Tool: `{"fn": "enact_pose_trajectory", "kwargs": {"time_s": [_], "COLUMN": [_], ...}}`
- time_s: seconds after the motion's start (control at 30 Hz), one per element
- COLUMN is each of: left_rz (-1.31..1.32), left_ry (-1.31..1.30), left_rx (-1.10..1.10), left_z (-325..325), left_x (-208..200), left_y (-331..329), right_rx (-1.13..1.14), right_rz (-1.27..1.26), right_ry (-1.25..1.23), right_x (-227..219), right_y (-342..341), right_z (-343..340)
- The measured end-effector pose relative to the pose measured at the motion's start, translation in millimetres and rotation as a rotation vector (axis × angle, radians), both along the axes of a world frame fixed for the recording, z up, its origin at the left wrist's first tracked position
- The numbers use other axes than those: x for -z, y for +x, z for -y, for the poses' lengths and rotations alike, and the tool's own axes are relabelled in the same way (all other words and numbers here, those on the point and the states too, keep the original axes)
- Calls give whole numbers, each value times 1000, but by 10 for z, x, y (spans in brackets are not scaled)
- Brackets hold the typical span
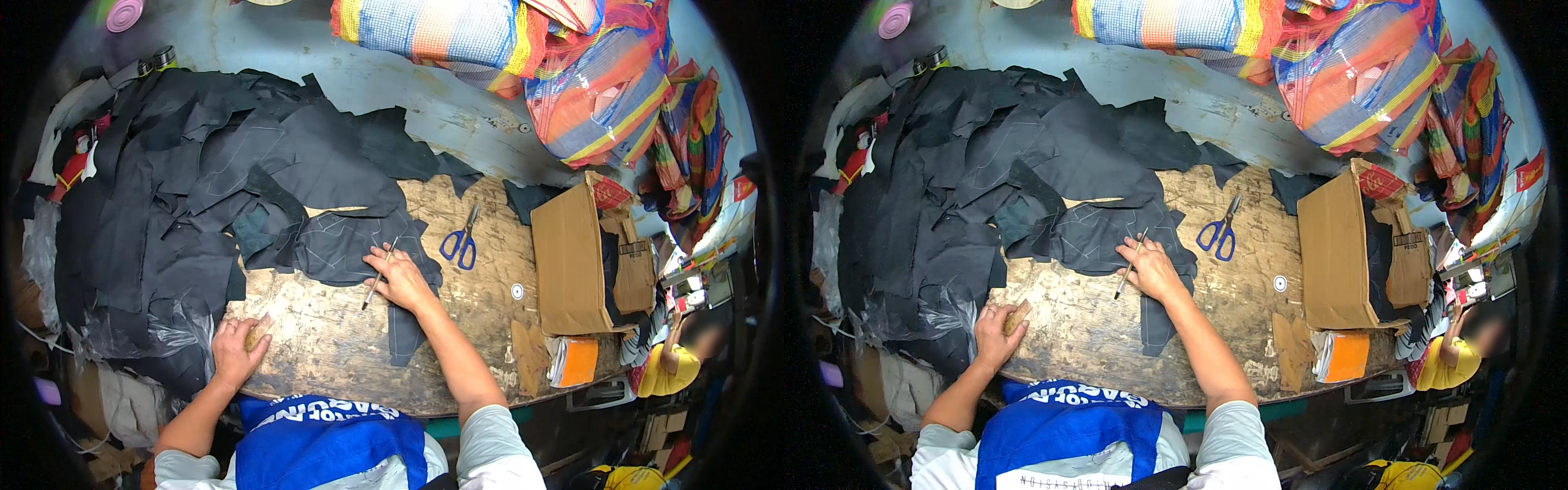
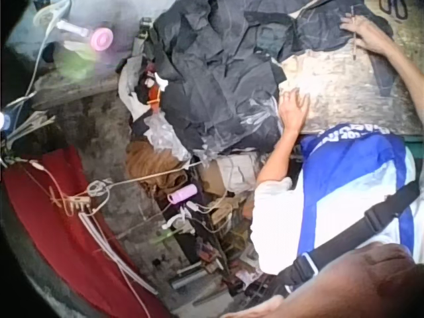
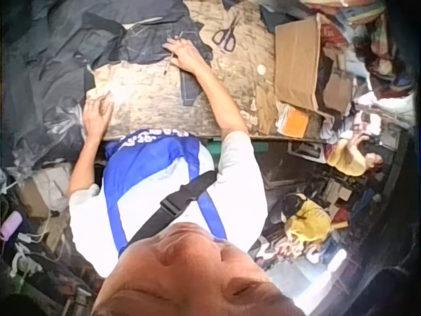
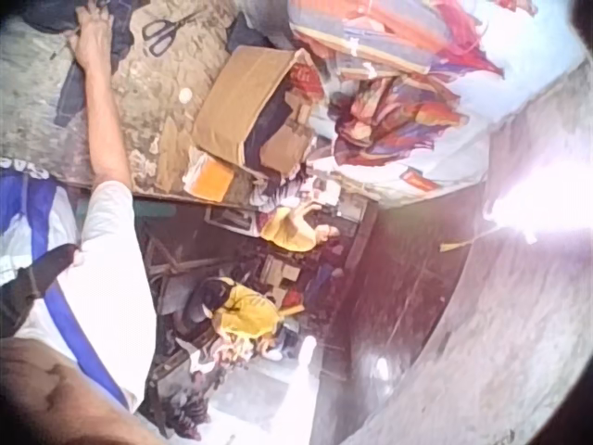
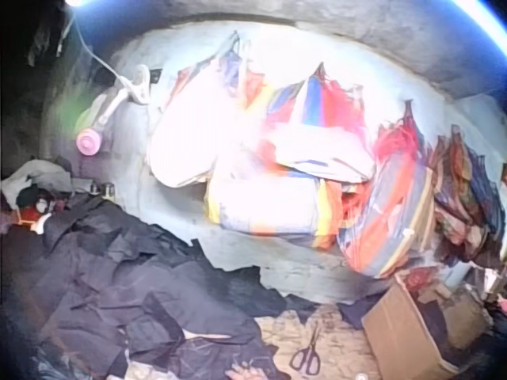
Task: The person uses a ruler and a white marking pen to draw lines on black fabric pieces laid on a worktable. They repeatedly position the ruler, draw straight lines, reposition the fabric, and continue marking multiple pieces. Scissors and cardboard templates are visible nearby but not used in the clip.
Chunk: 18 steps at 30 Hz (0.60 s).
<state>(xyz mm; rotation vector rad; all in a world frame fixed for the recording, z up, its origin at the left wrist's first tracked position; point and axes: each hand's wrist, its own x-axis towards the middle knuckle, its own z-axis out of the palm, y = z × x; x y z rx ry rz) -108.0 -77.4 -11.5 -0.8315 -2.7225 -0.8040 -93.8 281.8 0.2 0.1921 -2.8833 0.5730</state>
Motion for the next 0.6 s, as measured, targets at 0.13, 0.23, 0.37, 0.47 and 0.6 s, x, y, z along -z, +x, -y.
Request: {"fn": "enact_pose_trajectory", "kwargs": {"time_s": [0.13, 0.23, 0.37, 0.47, 0.6], "left_rz": [13, 3, 4, 32, 18], "left_ry": [-2, 9, 5, -9, 4], "left_rx": [-1, -2, -2, -7, 5], "left_z": [-5, -8, -5, -9, -16], "left_x": [12, 12, 1, -9, -15], "left_y": [-2, 0, -1, -3, 3], "right_rx": [-83, 78, 366, 685, 1082], "right_rz": [206, 47, -449, -627, -709], "right_ry": [-107, 51, 465, 473, 932], "right_x": [-269, -650, -1588, -2418, -3065], "right_y": [-76, 22, 539, 1261, 2011], "right_z": [-133, -222, -664, -1097, -1634]}}
